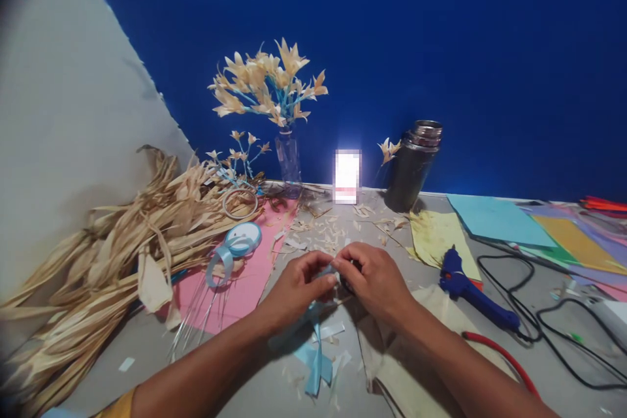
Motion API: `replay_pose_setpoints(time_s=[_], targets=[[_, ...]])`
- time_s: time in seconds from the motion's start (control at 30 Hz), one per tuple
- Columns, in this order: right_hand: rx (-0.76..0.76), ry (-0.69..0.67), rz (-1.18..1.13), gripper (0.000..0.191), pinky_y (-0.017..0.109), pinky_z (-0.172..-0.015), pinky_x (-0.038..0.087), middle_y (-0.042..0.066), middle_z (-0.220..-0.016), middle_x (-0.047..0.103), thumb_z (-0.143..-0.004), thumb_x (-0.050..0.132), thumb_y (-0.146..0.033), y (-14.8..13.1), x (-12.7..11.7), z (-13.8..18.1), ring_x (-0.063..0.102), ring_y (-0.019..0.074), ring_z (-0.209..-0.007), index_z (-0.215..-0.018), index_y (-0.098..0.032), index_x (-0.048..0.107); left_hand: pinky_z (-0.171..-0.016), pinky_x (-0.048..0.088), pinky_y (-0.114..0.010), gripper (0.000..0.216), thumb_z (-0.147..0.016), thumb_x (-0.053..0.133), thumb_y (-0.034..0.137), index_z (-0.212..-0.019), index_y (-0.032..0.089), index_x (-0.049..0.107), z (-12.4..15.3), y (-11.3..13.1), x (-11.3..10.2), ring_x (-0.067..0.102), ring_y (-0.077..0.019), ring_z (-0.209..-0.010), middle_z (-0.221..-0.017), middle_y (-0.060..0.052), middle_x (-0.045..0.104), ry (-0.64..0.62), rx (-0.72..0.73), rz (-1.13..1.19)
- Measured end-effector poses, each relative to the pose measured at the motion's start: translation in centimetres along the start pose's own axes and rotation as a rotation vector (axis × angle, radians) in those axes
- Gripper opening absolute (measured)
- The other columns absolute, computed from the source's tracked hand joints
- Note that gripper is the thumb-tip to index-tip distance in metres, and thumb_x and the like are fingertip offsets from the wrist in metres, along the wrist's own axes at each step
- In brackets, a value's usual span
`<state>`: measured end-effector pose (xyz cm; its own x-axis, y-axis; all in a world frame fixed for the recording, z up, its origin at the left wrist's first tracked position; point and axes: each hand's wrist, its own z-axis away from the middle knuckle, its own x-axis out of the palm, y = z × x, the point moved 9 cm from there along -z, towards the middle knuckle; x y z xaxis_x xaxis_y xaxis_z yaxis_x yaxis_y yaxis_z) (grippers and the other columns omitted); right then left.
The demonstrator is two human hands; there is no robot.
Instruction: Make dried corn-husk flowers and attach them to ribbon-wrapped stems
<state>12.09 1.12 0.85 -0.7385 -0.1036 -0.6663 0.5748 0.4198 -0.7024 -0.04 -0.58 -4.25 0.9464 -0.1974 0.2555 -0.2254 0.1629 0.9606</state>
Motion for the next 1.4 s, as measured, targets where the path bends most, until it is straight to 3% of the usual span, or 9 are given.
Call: replay_pose_setpoints(time_s=[0.2, 0.33, 0.43, 0.53, 0.67, 0.87, 0.97, 1.23, 1.4], targets=[[0.117, -0.025, -0.125, 0.027, 0.029, -0.066, 0.044, 0.001, -0.069, 0.070, -0.089, 0.057, -0.040, 1.4, -0.1, 0.2, 0.062, 0.0186, -0.069, -0.073, -0.022, 0.069, -0.055, 0.041, -0.024, 0.019, -0.072, 0.081, 0.029, -0.064, 0.012, 0.075, -0.4, -0.6, -0.9, 0.051, -0.0117, -0.056, -0.060, -0.005, 0.062, 0.047, 0.020, -0.126], [0.231, 0.187, -0.170, 0.027, 0.029, -0.060, 0.045, 0.003, -0.076, 0.074, -0.084, 0.064, -0.045, 4.3, -4.9, -0.5, 0.060, 0.0180, -0.065, -0.090, -0.020, 0.074, -0.049, 0.041, -0.023, 0.024, -0.066, 0.087, 0.031, -0.066, 0.012, 0.071, -0.5, -2.1, -1.8, 0.053, -0.0116, -0.049, -0.055, -0.003, 0.060, 0.133, -0.148, 0.106], [0.352, 0.295, -0.279, 0.034, 0.026, -0.050, 0.037, 0.003, -0.068, 0.069, -0.079, 0.070, -0.052, 6.9, -6.5, -0.3, 0.047, 0.0123, -0.052, -0.077, -0.018, 0.070, -0.049, 0.045, -0.022, 0.025, -0.064, 0.088, 0.021, -0.075, 0.014, 0.067, -0.6, -2.5, -2.3, 0.057, -0.0119, -0.050, -0.057, -0.001, 0.061, 0.207, -0.229, 0.343], [0.444, 0.032, -0.427, 0.041, 0.024, -0.047, 0.035, 0.002, -0.063, 0.064, -0.075, 0.074, -0.059, 7.4, -2.1, 0.2, 0.045, 0.0108, -0.050, -0.074, -0.018, 0.069, -0.061, 0.053, -0.023, 0.027, -0.067, 0.086, 0.013, -0.080, 0.016, 0.062, -0.8, -1.7, -2.7, 0.064, -0.0126, -0.061, -0.066, -0.002, 0.066, 0.254, -0.159, 0.493], [0.389, -0.374, -0.552, 0.046, 0.025, -0.056, 0.043, 0.005, -0.080, 0.072, -0.081, 0.071, -0.062, 4.1, 4.7, 2.0, 0.059, 0.0152, -0.065, -0.089, -0.017, 0.073, -0.071, 0.054, -0.023, 0.024, -0.073, 0.082, 0.012, -0.081, 0.016, 0.059, -0.8, -0.5, -2.7, 0.065, -0.0111, -0.067, -0.073, -0.002, 0.068, 0.267, -0.055, 0.540], [0.275, -0.431, -0.590, 0.034, 0.026, -0.061, 0.042, 0.001, -0.072, 0.067, -0.079, 0.075, -0.050, 1.0, 6.8, 2.6, 0.056, 0.0139, -0.065, -0.080, -0.017, 0.070, -0.082, 0.054, -0.029, 0.024, -0.074, 0.081, 0.013, -0.084, 0.016, 0.059, -0.3, 0.2, -1.9, 0.066, -0.0132, -0.076, -0.078, -0.001, 0.068, 0.242, 0.000, 0.608], [0.350, -0.378, -0.604, 0.033, 0.026, -0.055, 0.039, -0.002, -0.060, 0.059, -0.078, 0.073, -0.047, 1.6, 6.4, 2.6, 0.051, 0.0124, -0.057, -0.067, -0.019, 0.061, -0.081, 0.054, -0.031, 0.023, -0.073, 0.080, 0.014, -0.081, 0.016, 0.059, -0.4, 0.4, -2.0, 0.066, -0.0150, -0.077, -0.079, -0.002, 0.068, 0.238, 0.010, 0.613], [0.421, -0.021, -0.586, 0.029, 0.027, -0.055, 0.045, 0.000, -0.062, 0.064, -0.072, 0.075, -0.047, 3.8, 1.5, 1.4, 0.057, 0.0152, -0.057, -0.070, -0.021, 0.062, -0.067, 0.051, -0.024, 0.020, -0.070, 0.079, 0.016, -0.075, 0.016, 0.059, -0.5, 0.3, -4.2, 0.061, -0.0121, -0.071, -0.076, -0.001, 0.064, 0.368, 0.014, 0.566], [0.438, -0.056, -0.536, 0.026, 0.028, -0.055, 0.046, 0.003, -0.071, 0.072, -0.074, 0.070, -0.046, 5.3, 0.9, 0.8, 0.060, 0.0164, -0.058, -0.079, -0.020, 0.067, -0.070, 0.055, -0.026, 0.019, -0.071, 0.079, 0.016, -0.076, 0.016, 0.060, -0.5, 0.3, -4.3, 0.064, -0.0141, -0.074, -0.079, -0.003, 0.067, 0.368, 0.001, 0.554]])
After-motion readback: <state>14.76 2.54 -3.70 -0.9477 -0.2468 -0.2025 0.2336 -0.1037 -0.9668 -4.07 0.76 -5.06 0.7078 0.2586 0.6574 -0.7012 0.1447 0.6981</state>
